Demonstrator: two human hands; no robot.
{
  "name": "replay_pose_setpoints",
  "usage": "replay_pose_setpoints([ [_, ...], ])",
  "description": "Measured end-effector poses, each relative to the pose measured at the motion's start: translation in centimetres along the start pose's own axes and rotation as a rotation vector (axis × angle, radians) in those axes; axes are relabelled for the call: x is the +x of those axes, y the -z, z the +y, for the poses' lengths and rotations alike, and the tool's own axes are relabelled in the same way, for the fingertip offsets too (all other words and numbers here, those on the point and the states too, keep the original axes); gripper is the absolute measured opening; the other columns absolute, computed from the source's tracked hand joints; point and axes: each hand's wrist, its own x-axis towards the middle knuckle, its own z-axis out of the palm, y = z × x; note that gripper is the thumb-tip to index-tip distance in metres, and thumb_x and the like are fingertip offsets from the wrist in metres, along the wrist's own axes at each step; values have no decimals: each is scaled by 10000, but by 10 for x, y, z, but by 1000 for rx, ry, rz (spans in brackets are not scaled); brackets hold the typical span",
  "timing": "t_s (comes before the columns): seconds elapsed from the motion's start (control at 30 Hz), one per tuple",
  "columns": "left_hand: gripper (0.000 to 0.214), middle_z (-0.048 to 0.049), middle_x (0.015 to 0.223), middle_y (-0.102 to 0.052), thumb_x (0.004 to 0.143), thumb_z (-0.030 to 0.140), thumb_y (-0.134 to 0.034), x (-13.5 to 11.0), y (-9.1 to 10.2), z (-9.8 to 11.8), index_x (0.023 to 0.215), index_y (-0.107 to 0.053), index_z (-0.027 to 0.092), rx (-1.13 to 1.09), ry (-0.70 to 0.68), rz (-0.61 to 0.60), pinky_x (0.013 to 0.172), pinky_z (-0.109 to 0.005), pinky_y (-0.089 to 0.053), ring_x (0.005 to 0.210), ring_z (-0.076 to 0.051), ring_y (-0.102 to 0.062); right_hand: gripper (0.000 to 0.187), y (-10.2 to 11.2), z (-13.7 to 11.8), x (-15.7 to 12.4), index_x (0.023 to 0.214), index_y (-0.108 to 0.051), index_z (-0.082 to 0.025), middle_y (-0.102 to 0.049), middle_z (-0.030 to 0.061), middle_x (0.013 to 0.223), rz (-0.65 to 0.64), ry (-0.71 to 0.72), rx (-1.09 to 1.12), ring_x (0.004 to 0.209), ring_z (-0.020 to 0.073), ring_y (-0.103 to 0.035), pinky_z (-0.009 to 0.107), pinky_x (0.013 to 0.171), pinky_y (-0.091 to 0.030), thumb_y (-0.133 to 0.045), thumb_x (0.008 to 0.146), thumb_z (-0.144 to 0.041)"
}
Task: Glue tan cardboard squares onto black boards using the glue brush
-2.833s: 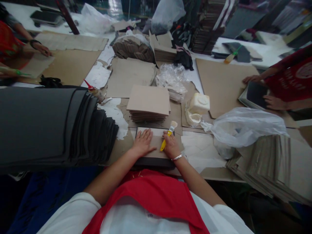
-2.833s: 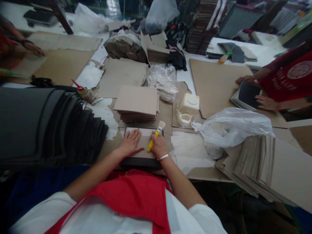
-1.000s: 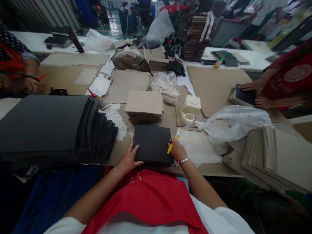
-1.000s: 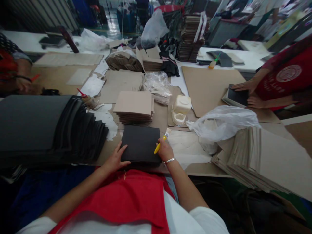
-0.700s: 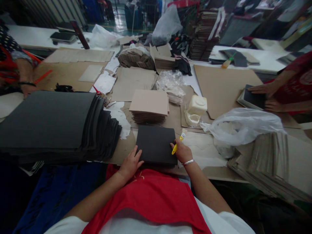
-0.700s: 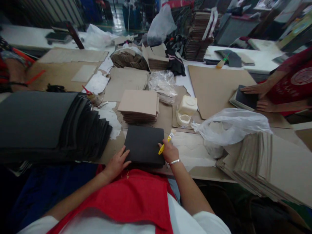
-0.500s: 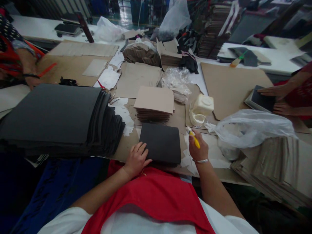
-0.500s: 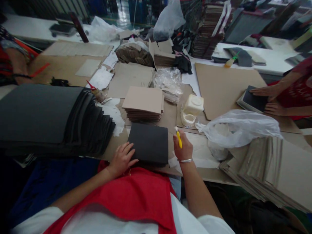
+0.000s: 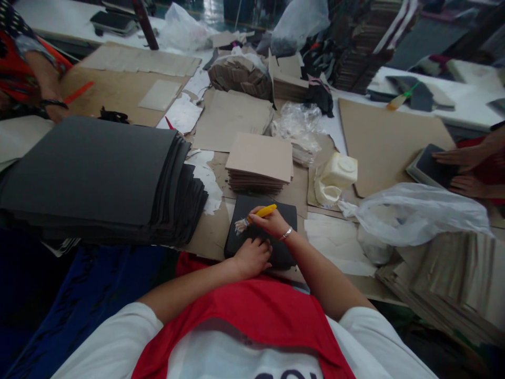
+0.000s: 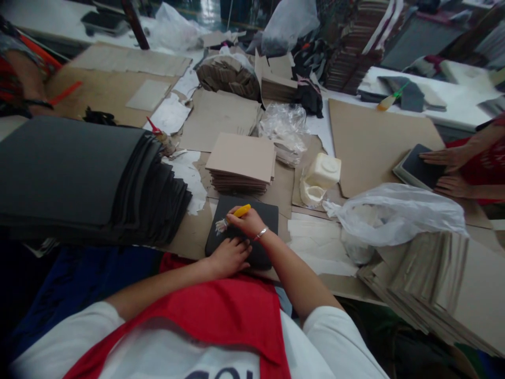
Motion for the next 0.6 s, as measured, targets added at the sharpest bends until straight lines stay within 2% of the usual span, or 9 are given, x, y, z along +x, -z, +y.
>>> replay_pose_setpoints([
  [0.1,456,-127,1225,-537,873,452,-447,0,3,-1,1213,-508,155,7,-4,-4,734,-355,-411,1019,-262,-473,295,11,6,14,821,-625,-170,-561,-29,565,211,-48,-54,463,85,-483,204,471,-386,-516,769,-440],
  [0.2,426,-115,1182,-552,864,452,-467,3,5,-3,1178,-528,170,11,-12,-10,716,-342,-412,997,-253,-475,307,28,13,15,803,-625,-176,-545,-30,526,311,-78,-134,451,95,-490,211,477,-386,-485,786,-449],
  [0.3,417,-105,1201,-541,861,453,-475,4,5,-4,1176,-530,186,12,-20,-12,716,-343,-418,999,-250,-477,300,53,24,-3,735,-625,-174,-572,-8,546,405,-95,-199,507,115,-537,223,527,-409,-488,781,-437],
  [0.43,392,-96,1211,-540,865,439,-475,4,5,-4,1170,-538,201,13,-17,-3,737,-348,-427,1015,-248,-478,318,86,36,-47,731,-631,-166,-570,-6,523,615,-216,-232,494,122,-540,226,519,-408,-490,774,-447],
  [0.5,380,-91,1207,-544,865,434,-477,5,4,-4,1161,-545,207,6,-14,-5,742,-349,-432,1021,-249,-479,311,93,36,-72,747,-633,-167,-561,-15,503,630,-267,-260,485,117,-538,219,518,-405,-487,778,-440],
  [0.6,374,-81,1206,-548,861,435,-484,7,4,-3,1154,-550,211,-18,-13,-20,743,-362,-446,1028,-255,-484,287,91,27,-104,702,-619,-177,-537,-29,482,480,-293,-327,481,103,-527,206,519,-395,-473,794,-406],
])
